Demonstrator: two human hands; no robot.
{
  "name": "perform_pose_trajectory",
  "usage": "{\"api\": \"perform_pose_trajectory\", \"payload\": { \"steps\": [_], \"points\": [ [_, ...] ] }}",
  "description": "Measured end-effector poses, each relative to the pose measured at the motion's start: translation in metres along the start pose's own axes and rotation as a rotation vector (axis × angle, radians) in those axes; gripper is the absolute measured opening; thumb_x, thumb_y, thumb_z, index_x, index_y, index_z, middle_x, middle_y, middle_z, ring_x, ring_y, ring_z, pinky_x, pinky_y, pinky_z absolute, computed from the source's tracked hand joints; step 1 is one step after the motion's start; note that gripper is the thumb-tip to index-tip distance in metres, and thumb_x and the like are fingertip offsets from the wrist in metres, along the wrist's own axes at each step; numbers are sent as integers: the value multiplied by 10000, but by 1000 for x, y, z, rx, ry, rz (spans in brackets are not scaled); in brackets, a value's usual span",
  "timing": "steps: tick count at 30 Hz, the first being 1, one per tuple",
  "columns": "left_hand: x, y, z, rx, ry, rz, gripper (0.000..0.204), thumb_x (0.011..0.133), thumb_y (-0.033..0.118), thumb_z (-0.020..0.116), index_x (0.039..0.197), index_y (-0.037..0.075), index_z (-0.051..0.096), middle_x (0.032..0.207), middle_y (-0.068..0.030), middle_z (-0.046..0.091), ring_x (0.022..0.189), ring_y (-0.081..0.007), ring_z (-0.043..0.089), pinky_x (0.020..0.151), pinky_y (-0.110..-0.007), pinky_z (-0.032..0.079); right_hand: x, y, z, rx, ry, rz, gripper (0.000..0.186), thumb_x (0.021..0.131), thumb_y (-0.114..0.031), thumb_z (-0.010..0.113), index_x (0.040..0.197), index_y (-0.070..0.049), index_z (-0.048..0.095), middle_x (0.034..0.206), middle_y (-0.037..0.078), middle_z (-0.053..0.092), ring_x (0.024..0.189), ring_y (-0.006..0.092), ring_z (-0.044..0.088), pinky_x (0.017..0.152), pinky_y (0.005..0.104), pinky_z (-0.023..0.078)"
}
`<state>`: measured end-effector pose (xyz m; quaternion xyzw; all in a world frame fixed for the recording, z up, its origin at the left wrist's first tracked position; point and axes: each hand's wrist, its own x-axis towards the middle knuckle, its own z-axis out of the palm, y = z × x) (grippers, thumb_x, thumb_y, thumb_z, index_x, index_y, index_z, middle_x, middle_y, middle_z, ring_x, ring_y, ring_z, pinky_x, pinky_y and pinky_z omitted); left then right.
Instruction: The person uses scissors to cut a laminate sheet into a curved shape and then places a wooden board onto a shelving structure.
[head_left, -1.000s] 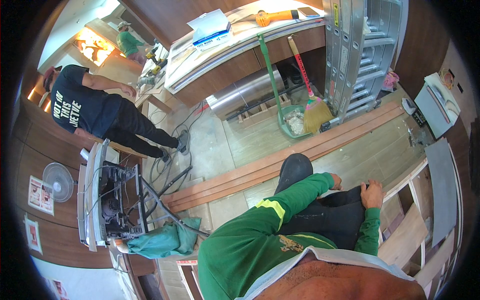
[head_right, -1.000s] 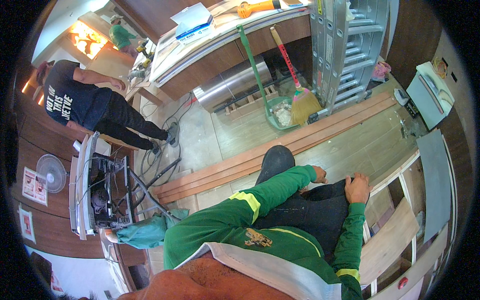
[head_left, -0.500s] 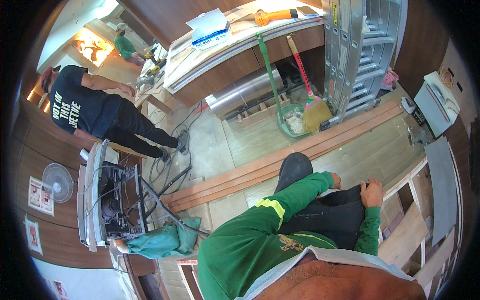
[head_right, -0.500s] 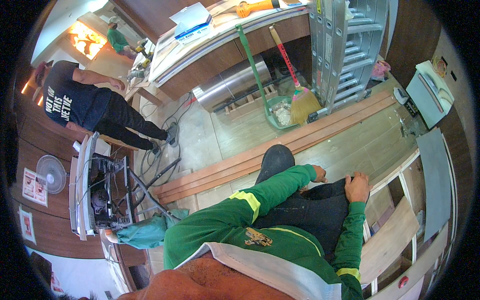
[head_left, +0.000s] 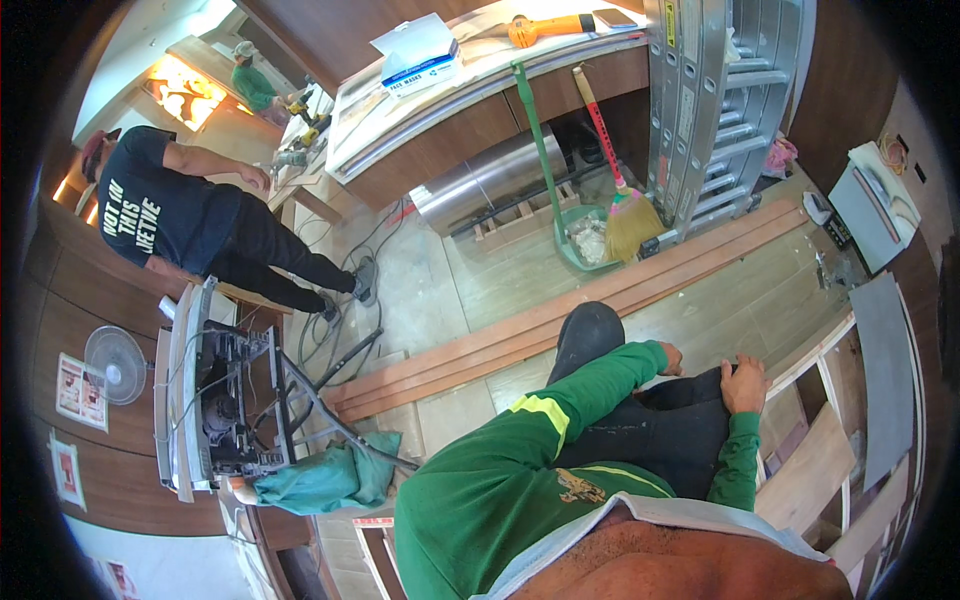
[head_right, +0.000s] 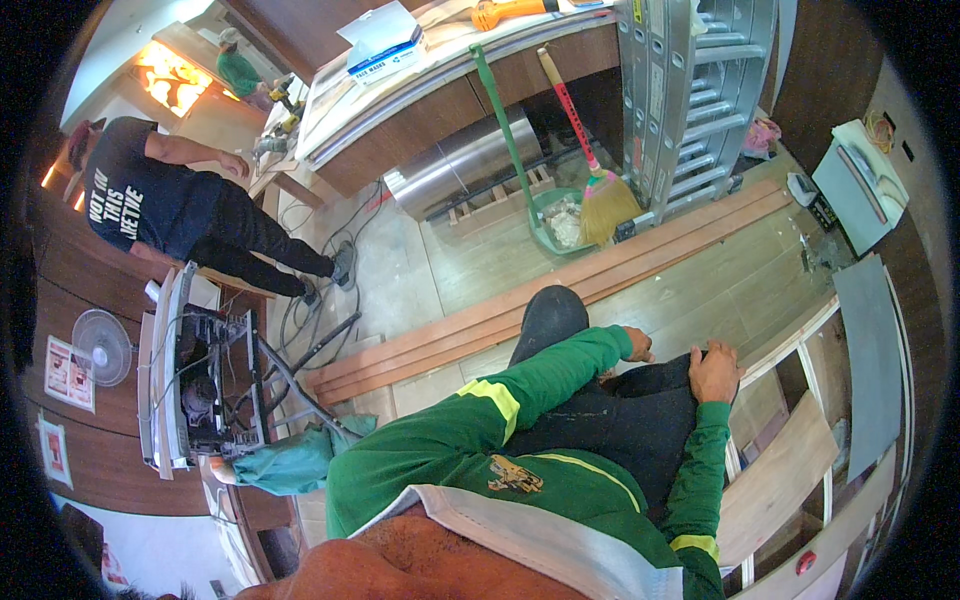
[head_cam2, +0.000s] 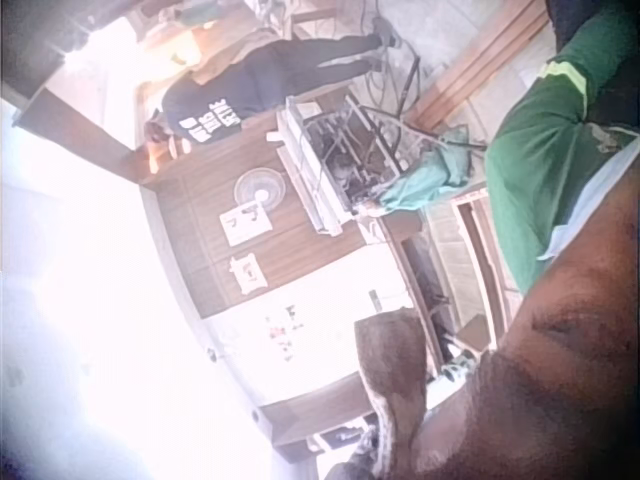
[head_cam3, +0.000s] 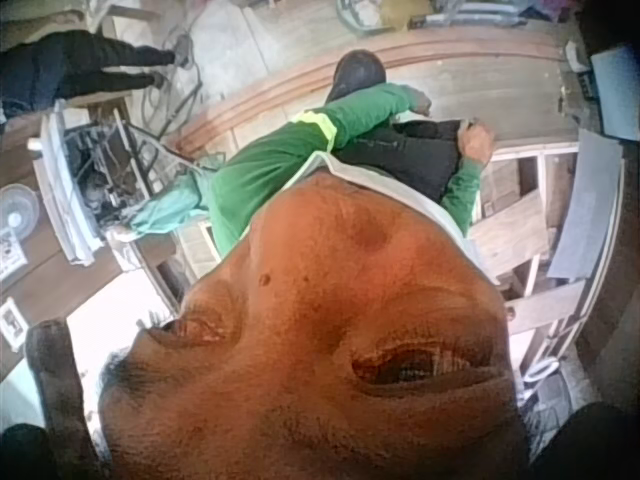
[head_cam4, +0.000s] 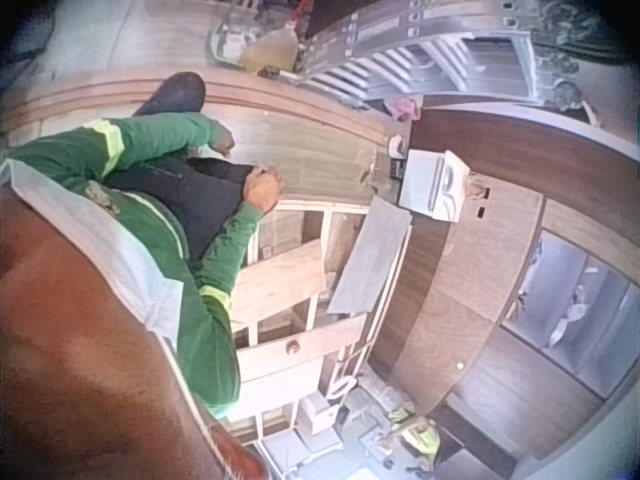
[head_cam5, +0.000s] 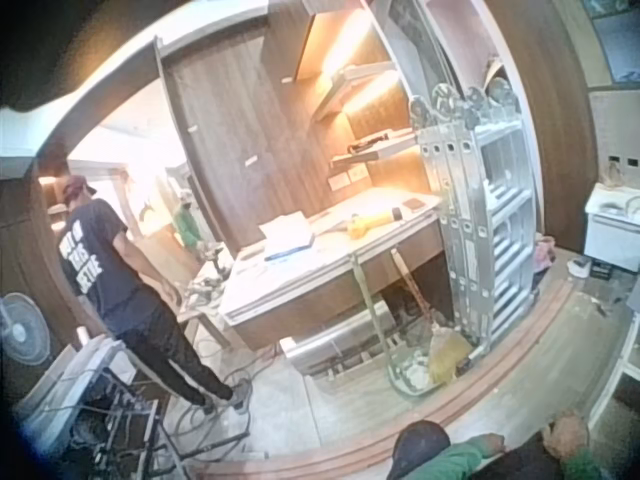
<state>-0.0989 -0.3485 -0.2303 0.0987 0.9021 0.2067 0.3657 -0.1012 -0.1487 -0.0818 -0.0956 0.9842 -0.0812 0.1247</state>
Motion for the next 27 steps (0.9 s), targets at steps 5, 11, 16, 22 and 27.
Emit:
{"api": "perform_pose_trajectory", "payload": {
  "steps": [5, 11, 16, 22, 27],
  "points": [
    [-4, 2, -2, 9, 14, 11, 605, 948, 551, 494, 1193, 16, 633, 1168, -243, 649, 1118, -418, 603, 954, -515, 461, 1, 1, 1, -16, -8, -2, 447, 937, -391, 571, 1251, -76, 611, 1315, 126, 572, 1280, 311, 485, 1068, 624, 330],
    [-2, 2, 1, 29, 41, 20, 593, 949, 543, 501, 1179, 14, 638, 1161, -241, 652, 1108, -418, 607, 948, -513, 465, 4, 6, 8, -23, 7, -10, 442, 935, -390, 575, 1252, -84, 612, 1319, 120, 569, 1281, 310, 486, 1065, 634, 332],
    [1, 0, 4, 17, 47, 31, 586, 947, 541, 504, 1177, 20, 642, 1145, -240, 658, 1102, -424, 607, 943, -515, 467, 2, 3, 5, -23, -4, -4, 446, 932, -392, 576, 1253, -85, 612, 1324, 123, 572, 1281, 313, 488, 1065, 632, 334],
    [2, 0, 5, 15, 45, 14, 571, 937, 535, 514, 1174, 33, 648, 1146, -238, 659, 1095, -423, 610, 934, -518, 472, 1, 1, 1, -29, -11, -4, 442, 929, -382, 581, 1254, -84, 613, 1320, 129, 579, 1282, 312, 490, 1067, 633, 330],
    [3, 1, 4, 21, 49, 11, 565, 937, 532, 514, 1169, 35, 651, 1151, -235, 658, 1092, -421, 612, 932, -518, 473, 2, 5, 9, -44, 47, -21, 429, 932, -388, 571, 1223, -77, 625, 1265, 131, 602, 1235, 308, 523, 1034, 621, 363]
  ]
}}
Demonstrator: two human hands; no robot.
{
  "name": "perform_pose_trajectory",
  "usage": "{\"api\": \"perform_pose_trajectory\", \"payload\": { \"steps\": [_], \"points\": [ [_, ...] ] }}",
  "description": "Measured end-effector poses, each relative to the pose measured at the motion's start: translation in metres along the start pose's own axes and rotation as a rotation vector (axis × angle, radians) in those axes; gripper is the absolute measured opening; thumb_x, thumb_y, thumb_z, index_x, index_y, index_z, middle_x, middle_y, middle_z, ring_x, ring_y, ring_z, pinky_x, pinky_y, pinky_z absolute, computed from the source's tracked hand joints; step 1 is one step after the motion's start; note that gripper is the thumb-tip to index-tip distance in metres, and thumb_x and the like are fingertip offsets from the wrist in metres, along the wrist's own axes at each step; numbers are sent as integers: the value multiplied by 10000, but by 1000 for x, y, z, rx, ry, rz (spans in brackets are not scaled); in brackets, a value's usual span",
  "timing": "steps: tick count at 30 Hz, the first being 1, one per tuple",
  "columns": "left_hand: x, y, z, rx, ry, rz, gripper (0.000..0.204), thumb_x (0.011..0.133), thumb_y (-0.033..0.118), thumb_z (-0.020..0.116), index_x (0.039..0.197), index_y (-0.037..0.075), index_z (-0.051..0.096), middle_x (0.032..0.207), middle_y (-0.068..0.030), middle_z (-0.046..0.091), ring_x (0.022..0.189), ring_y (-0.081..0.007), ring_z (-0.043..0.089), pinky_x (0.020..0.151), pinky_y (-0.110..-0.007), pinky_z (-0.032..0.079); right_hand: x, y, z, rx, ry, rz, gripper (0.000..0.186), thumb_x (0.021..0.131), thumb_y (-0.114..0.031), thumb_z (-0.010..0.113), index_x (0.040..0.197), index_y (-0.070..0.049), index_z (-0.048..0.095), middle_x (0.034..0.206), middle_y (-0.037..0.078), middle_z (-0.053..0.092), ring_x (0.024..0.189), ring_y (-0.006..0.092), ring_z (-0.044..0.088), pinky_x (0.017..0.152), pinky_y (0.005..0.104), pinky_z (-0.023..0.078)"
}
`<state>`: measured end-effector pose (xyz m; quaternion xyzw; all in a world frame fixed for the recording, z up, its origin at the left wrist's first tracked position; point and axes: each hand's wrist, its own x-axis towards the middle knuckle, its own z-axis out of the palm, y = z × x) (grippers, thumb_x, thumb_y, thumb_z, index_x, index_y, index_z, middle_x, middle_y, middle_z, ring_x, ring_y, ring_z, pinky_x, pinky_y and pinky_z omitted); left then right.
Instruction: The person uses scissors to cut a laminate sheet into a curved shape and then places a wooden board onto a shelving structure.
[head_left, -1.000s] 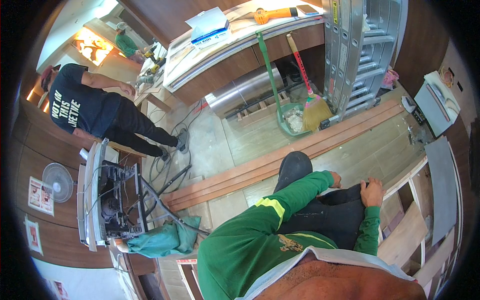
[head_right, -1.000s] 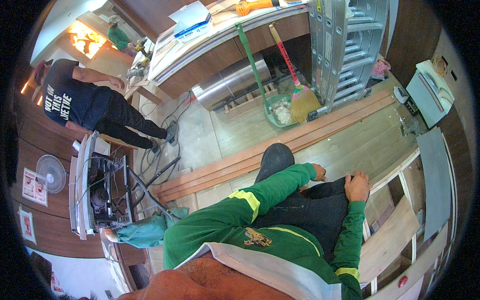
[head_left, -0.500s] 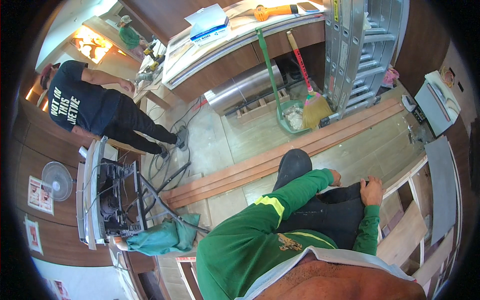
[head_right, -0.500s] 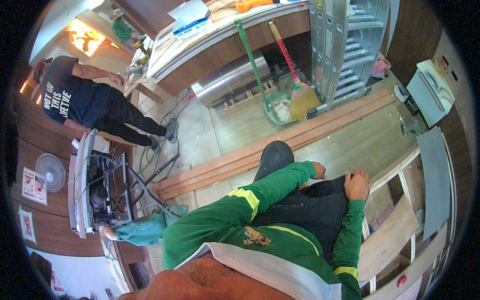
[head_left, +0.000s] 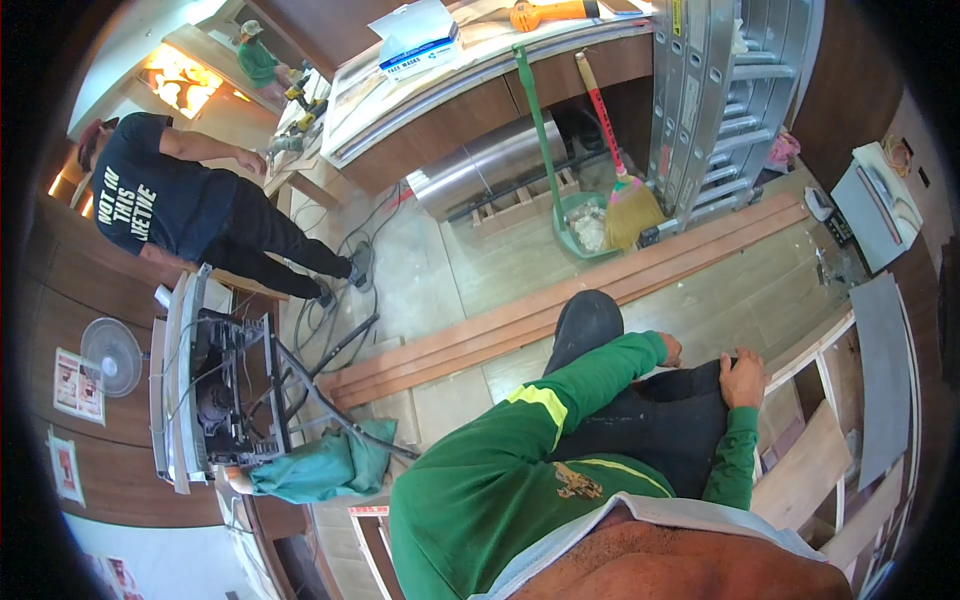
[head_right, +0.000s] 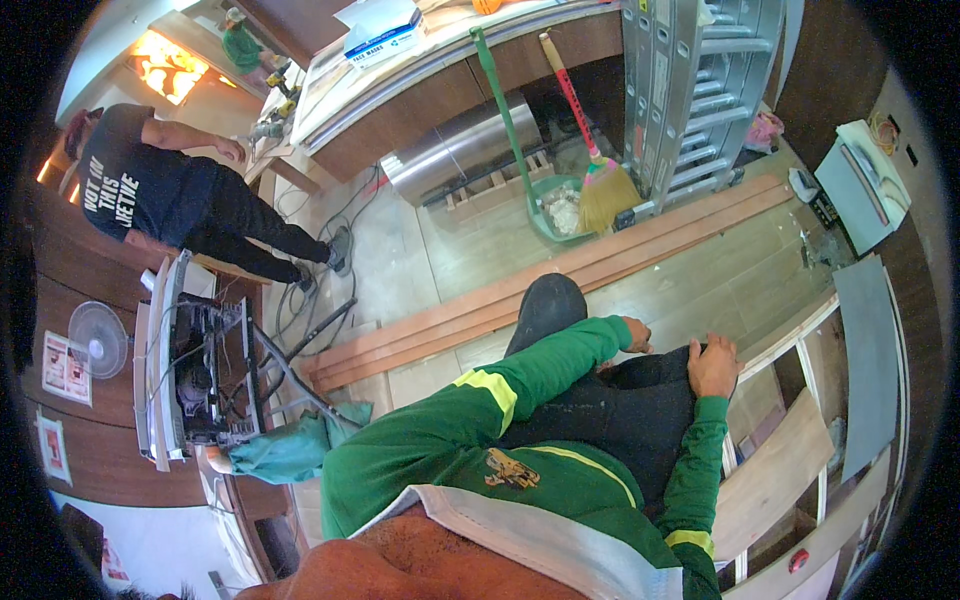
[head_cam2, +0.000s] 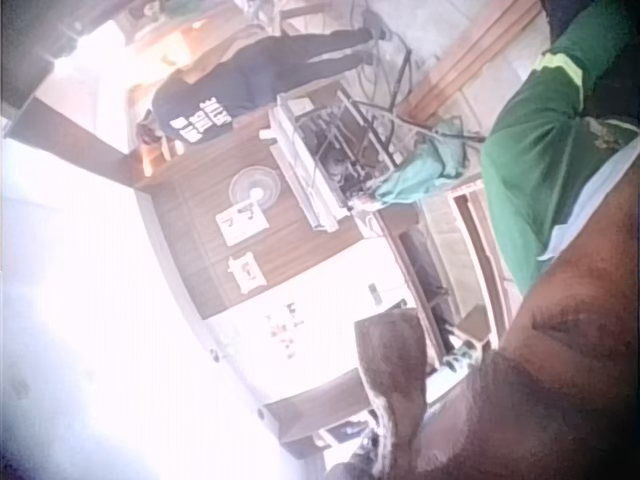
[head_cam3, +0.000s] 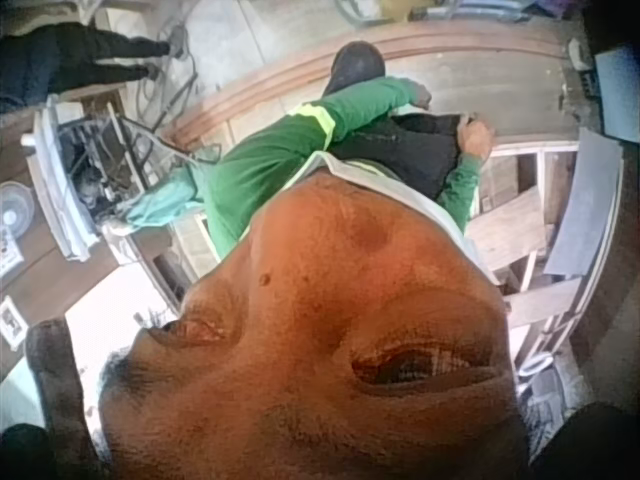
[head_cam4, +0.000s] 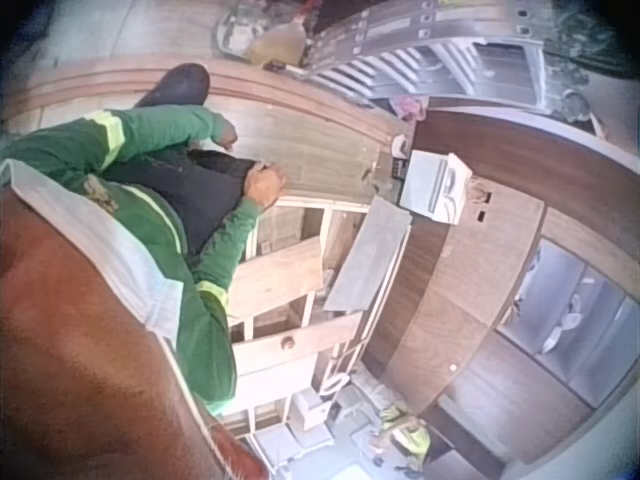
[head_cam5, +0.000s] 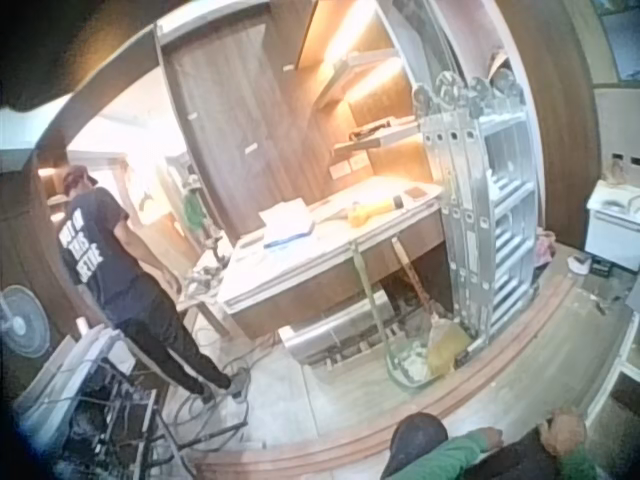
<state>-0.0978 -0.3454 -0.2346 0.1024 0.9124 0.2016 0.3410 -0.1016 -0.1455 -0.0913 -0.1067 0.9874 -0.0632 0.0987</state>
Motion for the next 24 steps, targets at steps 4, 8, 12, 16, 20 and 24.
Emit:
{"api": "perform_pose_trajectory", "payload": {
  "steps": [4, 8, 12, 16, 20, 24],
  "points": [
    [1, -3, 4, 6, 9, 3, 555, 943, 524, 511, 1162, 34, 653, 1133, -232, 664, 1088, -421, 613, 931, -521, 472, 0, -7, -9, 16, -80, 38, 441, 932, -381, 576, 1256, -85, 612, 1322, 130, 577, 1284, 311, 489, 1066, 636, 324],
    [0, -3, 2, 6, -4, 6, 542, 943, 508, 520, 1169, 32, 646, 1121, -232, 669, 1079, -423, 619, 925, -523, 476, 0, -4, -6, 23, -57, 18, 435, 933, -374, 575, 1253, -82, 615, 1317, 136, 577, 1276, 316, 492, 1053, 630, 338],
    [5, 10, -3, 29, -4, 19, 524, 942, 494, 530, 1152, 31, 656, 1123, -229, 671, 1075, -422, 625, 918, -522, 482, -5, 0, -15, 364, 35, -161, 410, 925, -330, 621, 1220, -46, 632, 1165, 149, 653, 1107, 301, 600, 1001, 487, 428],
    [26, -14, 27, -68, 47, 57, 507, 935, 486, 546, 1120, 34, 682, 1136, -220, 672, 1083, -410, 627, 923, -513, 486, -65, -90, -108, 1437, -404, -589, 430, 965, -340, 611, 1211, 13, 629, 997, 79, 684, 935, 152, 628, 860, 297, 483],
    [24, 2, 15, -39, 9, -2, 501, 900, 483, 593, 1121, 46, 701, 1152, -216, 671, 1093, -388, 631, 935, -492, 489, -103, -146, -199, 1649, -675, -1367, 511, 931, -420, 642, 1121, 55, 659, 985, 146, 696, 893, 247, 667, 788, 350, 530],
    [8, 6, 1, -30, -15, -33, 503, 897, 484, 597, 1126, 49, 705, 1161, -220, 668, 1104, -389, 628, 945, -484, 489, -103, -177, -220, 1792, -983, -1687, 280, 905, -181, 703, 1049, 56, 661, 979, 152, 662, 840, 267, 656, 730, 357, 520]
  ]
}}
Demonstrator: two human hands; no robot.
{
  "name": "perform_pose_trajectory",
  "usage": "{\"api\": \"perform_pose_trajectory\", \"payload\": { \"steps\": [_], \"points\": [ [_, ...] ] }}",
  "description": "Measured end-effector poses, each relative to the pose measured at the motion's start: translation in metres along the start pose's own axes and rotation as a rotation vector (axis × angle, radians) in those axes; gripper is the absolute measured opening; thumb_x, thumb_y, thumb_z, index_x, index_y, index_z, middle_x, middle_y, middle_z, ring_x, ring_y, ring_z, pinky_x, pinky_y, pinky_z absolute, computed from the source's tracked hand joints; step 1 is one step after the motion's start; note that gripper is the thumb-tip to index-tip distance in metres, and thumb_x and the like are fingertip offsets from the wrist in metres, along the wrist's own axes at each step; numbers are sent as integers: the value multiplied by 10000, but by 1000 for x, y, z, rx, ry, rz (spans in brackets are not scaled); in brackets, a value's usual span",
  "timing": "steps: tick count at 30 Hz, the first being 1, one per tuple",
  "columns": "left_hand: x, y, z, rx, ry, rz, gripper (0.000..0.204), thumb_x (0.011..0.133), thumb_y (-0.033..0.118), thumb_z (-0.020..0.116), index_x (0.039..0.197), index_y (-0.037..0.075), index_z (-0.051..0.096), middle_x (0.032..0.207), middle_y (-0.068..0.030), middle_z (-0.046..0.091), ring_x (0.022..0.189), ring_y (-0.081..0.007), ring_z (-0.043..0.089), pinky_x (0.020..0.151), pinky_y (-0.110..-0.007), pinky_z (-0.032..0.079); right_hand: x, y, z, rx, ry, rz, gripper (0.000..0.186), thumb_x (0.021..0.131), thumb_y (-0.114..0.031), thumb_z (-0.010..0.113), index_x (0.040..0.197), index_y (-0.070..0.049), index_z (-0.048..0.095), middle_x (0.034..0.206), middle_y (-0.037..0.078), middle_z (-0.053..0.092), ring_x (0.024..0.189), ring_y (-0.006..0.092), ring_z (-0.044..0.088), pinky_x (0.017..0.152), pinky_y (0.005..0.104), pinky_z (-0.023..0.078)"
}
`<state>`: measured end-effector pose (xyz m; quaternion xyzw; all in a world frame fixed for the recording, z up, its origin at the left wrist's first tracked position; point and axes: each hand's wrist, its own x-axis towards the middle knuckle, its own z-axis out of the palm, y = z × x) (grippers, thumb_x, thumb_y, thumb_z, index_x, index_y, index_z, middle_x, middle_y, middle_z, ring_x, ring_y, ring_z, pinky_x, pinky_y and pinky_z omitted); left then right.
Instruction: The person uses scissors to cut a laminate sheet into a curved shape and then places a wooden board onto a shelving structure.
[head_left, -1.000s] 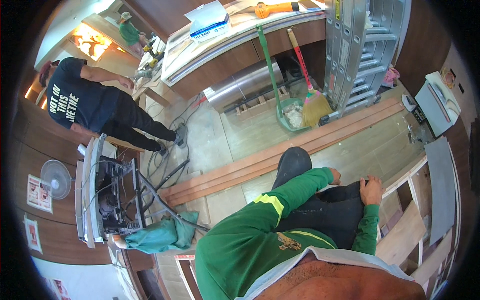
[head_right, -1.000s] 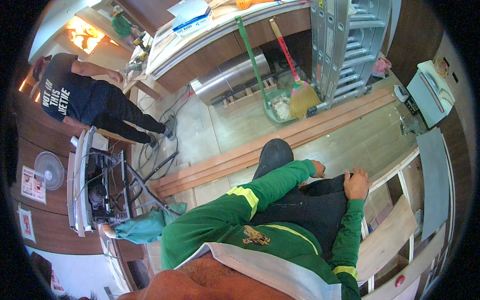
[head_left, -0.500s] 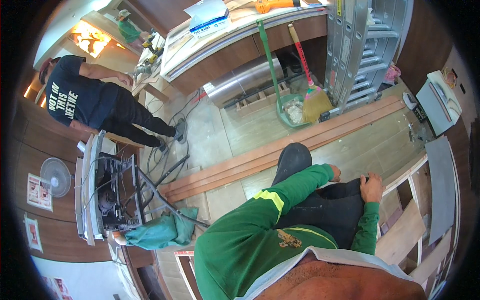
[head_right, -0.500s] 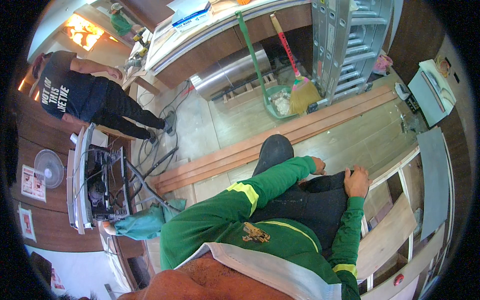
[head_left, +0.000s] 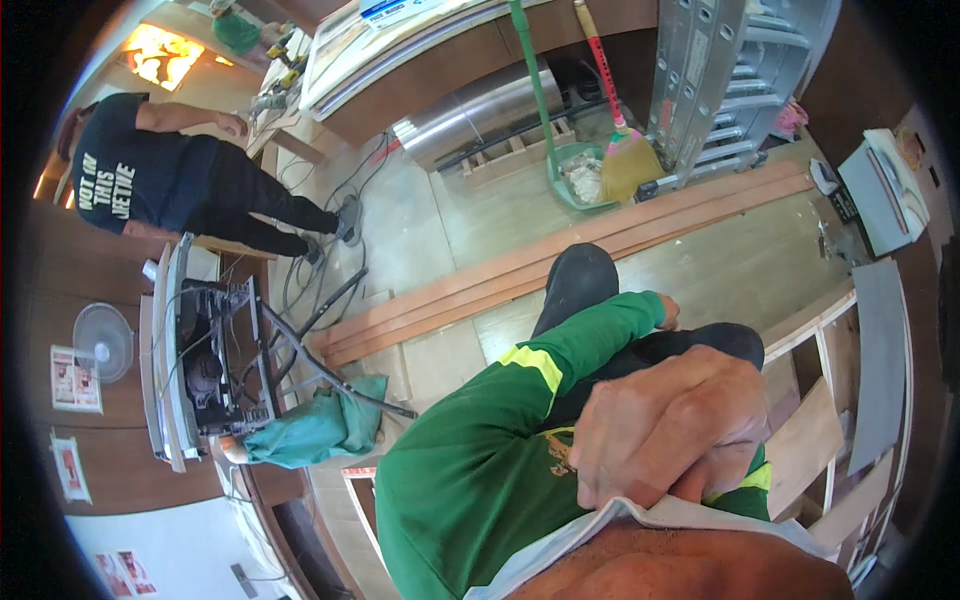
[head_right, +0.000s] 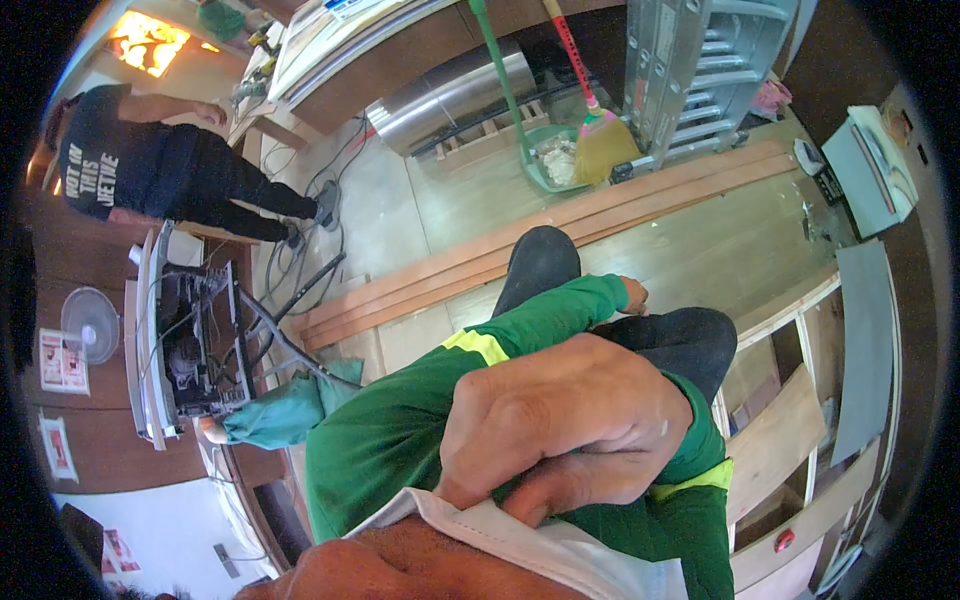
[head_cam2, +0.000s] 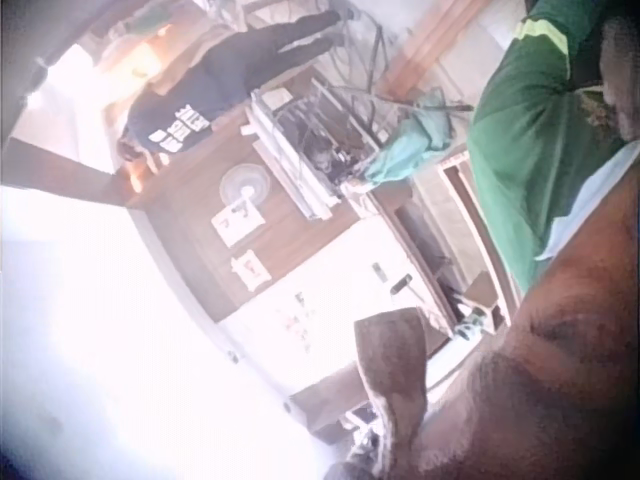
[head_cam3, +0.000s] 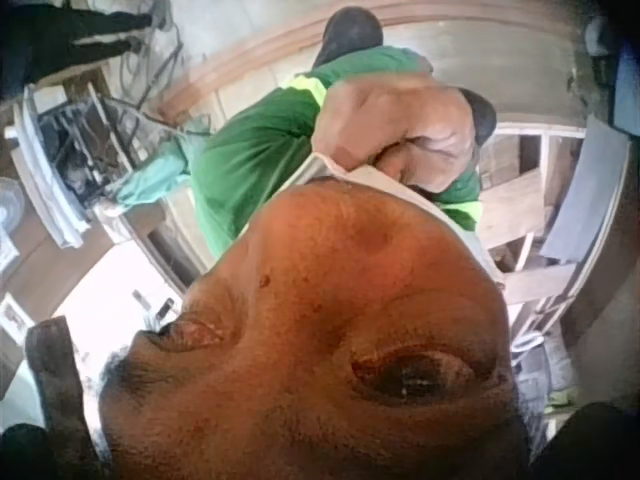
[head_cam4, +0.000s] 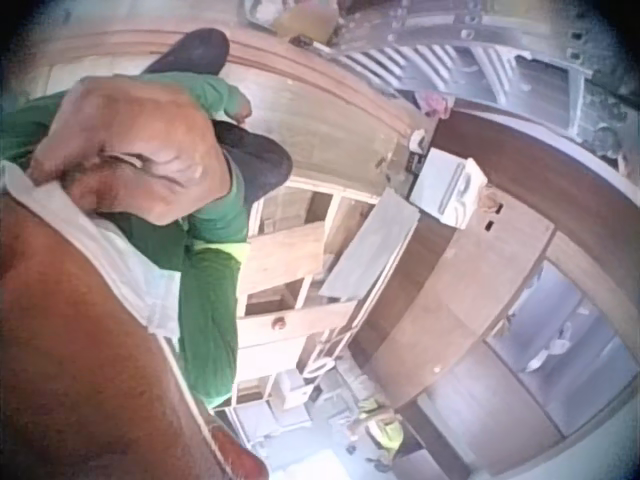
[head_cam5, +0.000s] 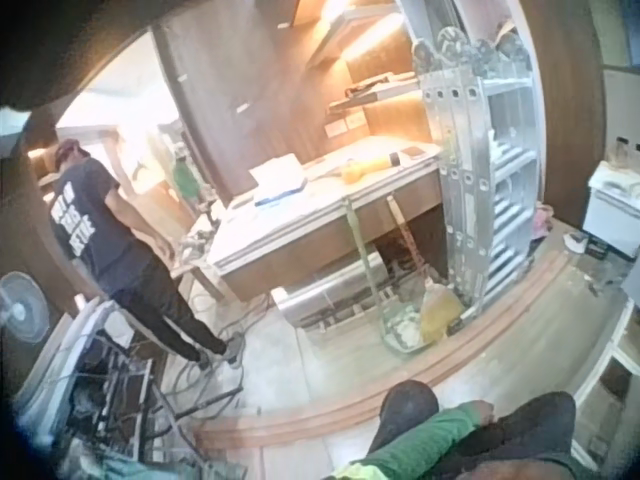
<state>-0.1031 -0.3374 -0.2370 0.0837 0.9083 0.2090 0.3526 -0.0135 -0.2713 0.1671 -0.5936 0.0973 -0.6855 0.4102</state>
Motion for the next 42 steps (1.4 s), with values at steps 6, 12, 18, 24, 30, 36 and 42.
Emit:
{"api": "perform_pose_trajectory", "payload": {
  "steps": [6, 12, 18, 24, 30, 36, 42],
  "points": [
    [-1, -19, 5, -43, 66, -49, 494, 891, 481, 602, 1082, 42, 721, 1129, -228, 678, 1086, -394, 638, 941, -479, 497, 19, 17, -4, 95, 44, -89, 161, 927, -107, 665, 900, 52, 654, 777, 139, 637, 719, 270, 655, 624, 353, 506],
    [7, -19, 8, -74, 85, 13, 504, 883, 496, 601, 1029, 32, 734, 1088, -224, 691, 1009, -405, 664, 899, -488, 513, 34, 13, 18, -44, 322, -168, 119, 880, -134, 699, 842, -31, 652, 748, 132, 646, 674, 246, 637, 643, 328, 487],
    [-13, -37, 14, -31, 52, -39, 534, 907, 516, 553, 1055, 32, 723, 1115, -230, 678, 1057, -399, 641, 933, -485, 491, 0, 31, -8, -155, 353, -116, 398, 886, -323, 712, 1075, 17, 627, 864, 135, 654, 702, 187, 618, 626, 296, 489],
    [-20, -45, 7, -201, 222, -45, 561, 935, 533, 498, 1069, 33, 714, 1120, -231, 673, 1076, -399, 627, 949, -485, 478, -140, 63, -123, -859, 844, 626, 393, 956, -301, 640, 1218, -17, 572, 1014, 52, 579, 895, 136, 545, 811, 293, 467],
    [9, -60, -4, -875, 726, 91, 684, 991, 611, 345, 1162, 30, 666, 1012, -172, 699, 905, -305, 647, 879, -444, 506, -332, 129, -201, -1187, 826, 941, 490, 914, -282, 677, 1292, -7, 530, 1084, 74, 607, 937, 146, 560, 808, 295, 472],
    [58, -57, 6, -1341, 624, 48, 763, 986, 664, 288, 1273, 36, 614, 1102, -161, 688, 915, -240, 642, 863, -429, 511, -327, 164, -198, -795, 907, 1205, 428, 949, -299, 608, 1253, -5, 548, 946, 107, 656, 764, 160, 609, 564, 299, 465],
    [49, -54, 20, -1105, 501, -3, 753, 965, 687, 336, 1285, 62, 609, 1047, -182, 692, 855, -251, 673, 731, -382, 536, -340, 166, -191, -701, 964, 1256, 228, 958, -244, 575, 985, -20, 613, 684, 46, 604, 510, 129, 514, 455, 305, 411]
  ]
}}
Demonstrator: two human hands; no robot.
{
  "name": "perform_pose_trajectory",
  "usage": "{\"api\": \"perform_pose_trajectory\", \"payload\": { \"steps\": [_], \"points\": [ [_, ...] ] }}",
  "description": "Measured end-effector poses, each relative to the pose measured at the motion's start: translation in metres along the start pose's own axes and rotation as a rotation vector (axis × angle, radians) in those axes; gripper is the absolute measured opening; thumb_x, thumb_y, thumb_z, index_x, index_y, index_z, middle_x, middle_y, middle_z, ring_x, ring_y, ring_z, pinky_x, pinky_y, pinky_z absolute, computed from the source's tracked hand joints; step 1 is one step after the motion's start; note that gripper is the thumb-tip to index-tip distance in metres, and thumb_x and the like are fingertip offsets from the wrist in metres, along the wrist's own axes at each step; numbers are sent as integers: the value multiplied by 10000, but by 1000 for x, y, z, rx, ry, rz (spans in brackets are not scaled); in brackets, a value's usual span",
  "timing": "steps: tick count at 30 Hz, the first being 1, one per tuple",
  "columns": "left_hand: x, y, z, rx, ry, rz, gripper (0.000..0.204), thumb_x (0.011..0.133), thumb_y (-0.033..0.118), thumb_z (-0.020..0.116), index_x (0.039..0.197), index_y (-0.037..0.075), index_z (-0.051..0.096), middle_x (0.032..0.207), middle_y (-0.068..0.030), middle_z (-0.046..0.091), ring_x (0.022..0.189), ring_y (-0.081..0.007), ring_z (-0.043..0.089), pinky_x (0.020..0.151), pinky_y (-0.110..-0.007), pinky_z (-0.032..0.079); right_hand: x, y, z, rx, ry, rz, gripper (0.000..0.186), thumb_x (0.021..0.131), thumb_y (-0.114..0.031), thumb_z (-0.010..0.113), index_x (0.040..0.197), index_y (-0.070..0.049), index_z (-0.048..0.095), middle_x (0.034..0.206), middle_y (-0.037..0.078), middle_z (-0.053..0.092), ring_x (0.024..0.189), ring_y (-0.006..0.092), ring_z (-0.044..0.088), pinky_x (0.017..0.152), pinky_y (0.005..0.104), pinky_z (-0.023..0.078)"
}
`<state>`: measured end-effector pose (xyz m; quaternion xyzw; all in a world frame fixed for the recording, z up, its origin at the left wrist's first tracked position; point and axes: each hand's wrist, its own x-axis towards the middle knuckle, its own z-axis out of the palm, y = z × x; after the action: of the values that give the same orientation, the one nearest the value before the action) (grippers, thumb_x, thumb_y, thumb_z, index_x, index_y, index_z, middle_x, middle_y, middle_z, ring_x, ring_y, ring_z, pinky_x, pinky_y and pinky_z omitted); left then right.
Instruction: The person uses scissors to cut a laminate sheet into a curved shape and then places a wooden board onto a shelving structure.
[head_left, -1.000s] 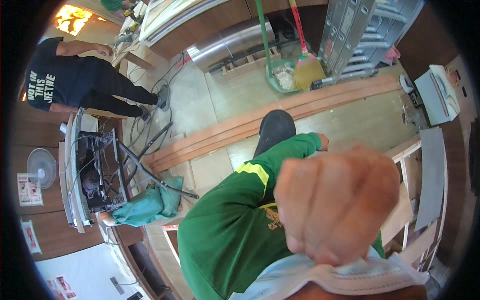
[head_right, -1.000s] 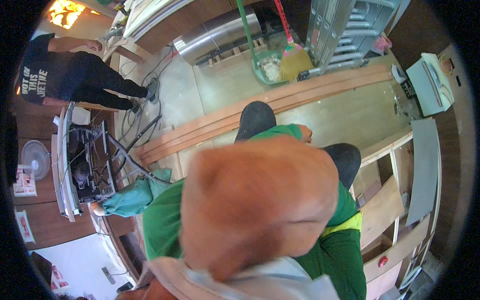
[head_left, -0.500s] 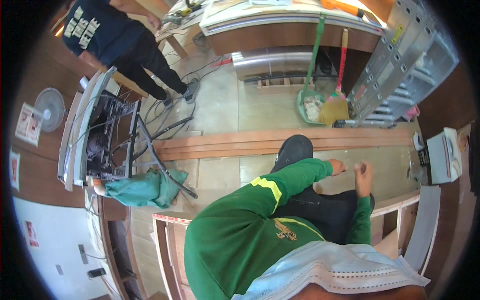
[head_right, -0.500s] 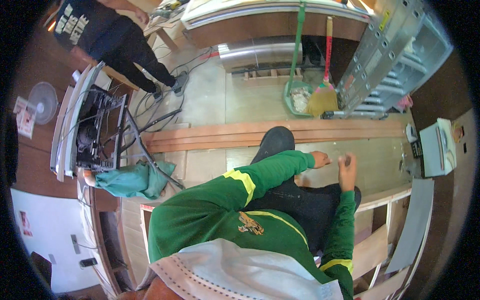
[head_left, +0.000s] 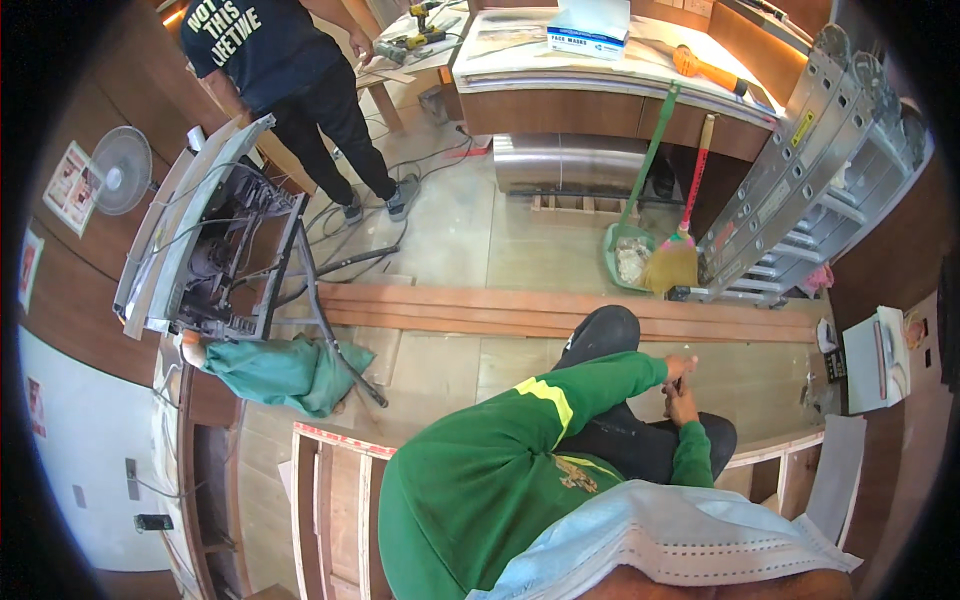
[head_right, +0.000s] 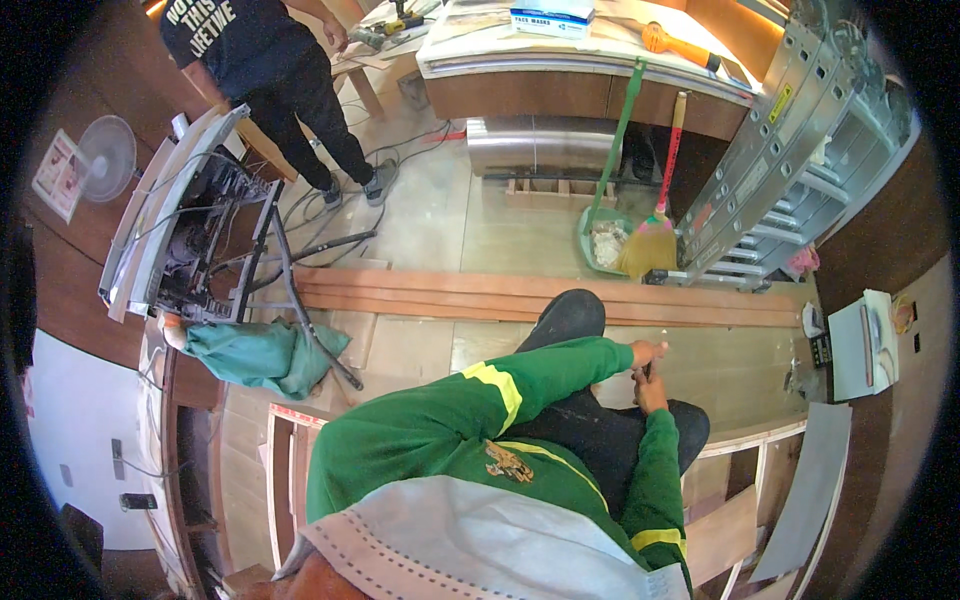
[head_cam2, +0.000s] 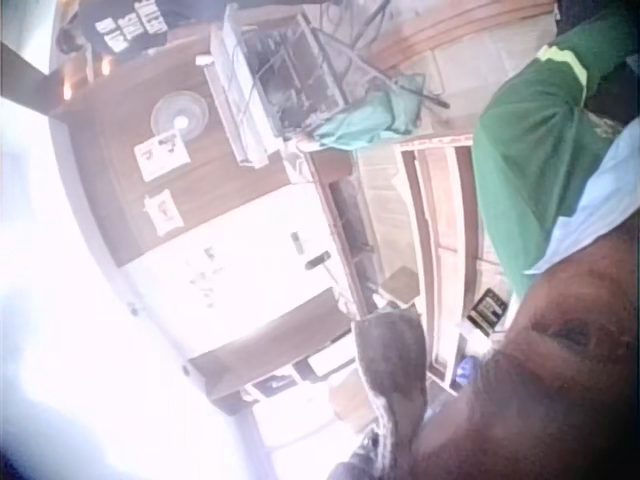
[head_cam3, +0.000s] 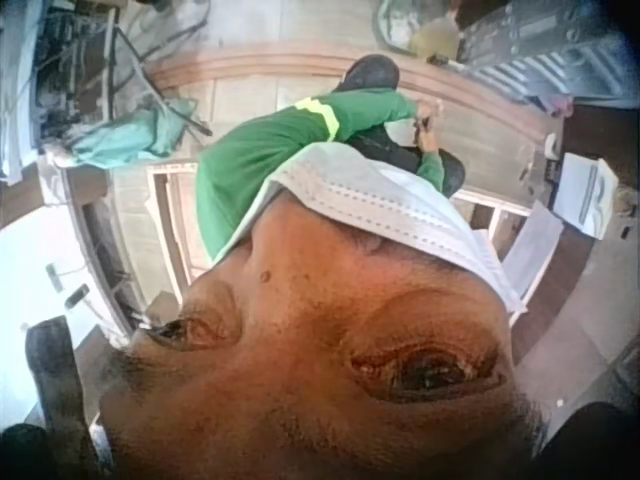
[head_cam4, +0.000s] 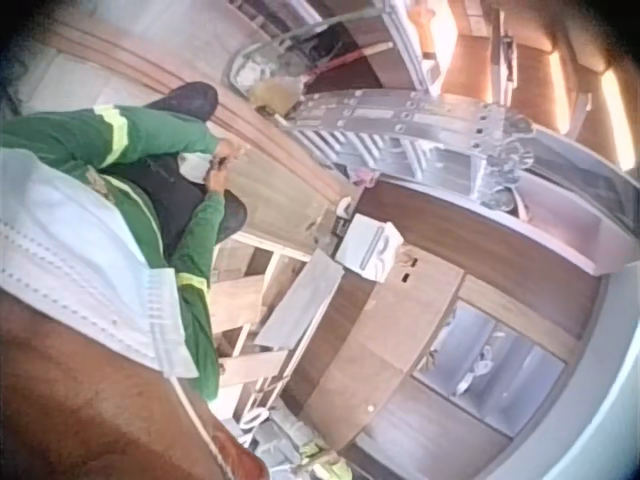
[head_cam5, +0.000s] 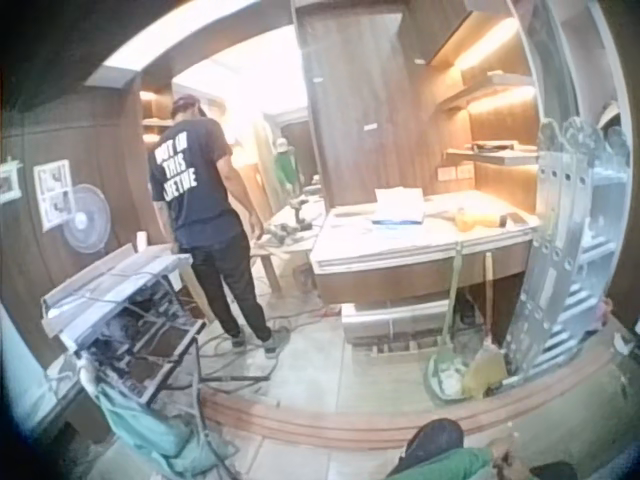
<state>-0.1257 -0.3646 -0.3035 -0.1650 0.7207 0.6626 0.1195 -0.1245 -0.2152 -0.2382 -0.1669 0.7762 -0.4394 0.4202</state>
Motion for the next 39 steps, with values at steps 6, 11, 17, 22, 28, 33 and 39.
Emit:
{"api": "perform_pose_trajectory", "payload": {
  "steps": [6, 11, 17, 22, 28, 33, 39],
  "points": [
    [-48, 49, -5, 347, -262, -26, 753, 918, 714, 382, 1002, 53, 732, 1017, -196, 704, 870, -300, 686, 766, -421, 550, 6, 10, -7, -220, 31, -84, 230, 913, -158, 601, 1071, 8, 604, 887, 120, 641, 799, 219, 616, 731, 368, 510],
    [-64, 55, -8, 480, -211, 144, 772, 902, 730, 388, 1018, 52, 737, 1033, -224, 698, 949, -370, 659, 889, -445, 500, 8, 8, -5, -353, 17, -154, 280, 898, -138, 600, 1135, 12, 591, 1030, 197, 657, 953, 314, 638, 841, 413, 495],
    [-62, 42, -11, 608, -159, 170, 797, 901, 746, 342, 1025, 71, 747, 1027, -245, 688, 949, -399, 653, 913, -465, 486, -11, -18, 7, -481, 10, -77, 361, 907, -233, 598, 1152, 32, 606, 1039, 254, 665, 920, 356, 657, 772, 426, 512],
    [-59, 34, -17, 607, -164, 167, 787, 916, 725, 330, 915, 69, 764, 891, -202, 714, 907, -374, 673, 893, -451, 497, -12, -24, 16, -449, 64, -130, 410, 895, -259, 606, 1159, 55, 602, 1097, 288, 646, 1016, 406, 633, 847, 452, 495],
    [-61, 39, -12, 584, -115, 86, 751, 914, 704, 363, 861, 75, 770, 858, -186, 721, 884, -352, 687, 869, -433, 514, -11, -16, 10, -471, 78, -71, 457, 907, -268, 600, 1242, 42, 565, 1182, 319, 616, 1136, 458, 577, 930, 475, 468],
    [-64, 36, -16, 592, -94, 57, 783, 907, 730, 360, 929, 58, 762, 958, -206, 718, 936, -381, 673, 884, -448, 512, -19, -31, 14, -470, 46, -41, 432, 895, -248, 615, 1218, 38, 594, 1171, 305, 627, 1125, 445, 590, 933, 468, 472],
    [-67, 39, -18, 624, -117, -40, 782, 908, 724, 362, 932, 51, 759, 967, -216, 714, 943, -389, 671, 890, -452, 512, -17, -32, 14, -531, 3, 34, 420, 885, -256, 625, 1194, 29, 615, 1152, 289, 639, 1100, 435, 604, 931, 473, 476]
  ]
}}
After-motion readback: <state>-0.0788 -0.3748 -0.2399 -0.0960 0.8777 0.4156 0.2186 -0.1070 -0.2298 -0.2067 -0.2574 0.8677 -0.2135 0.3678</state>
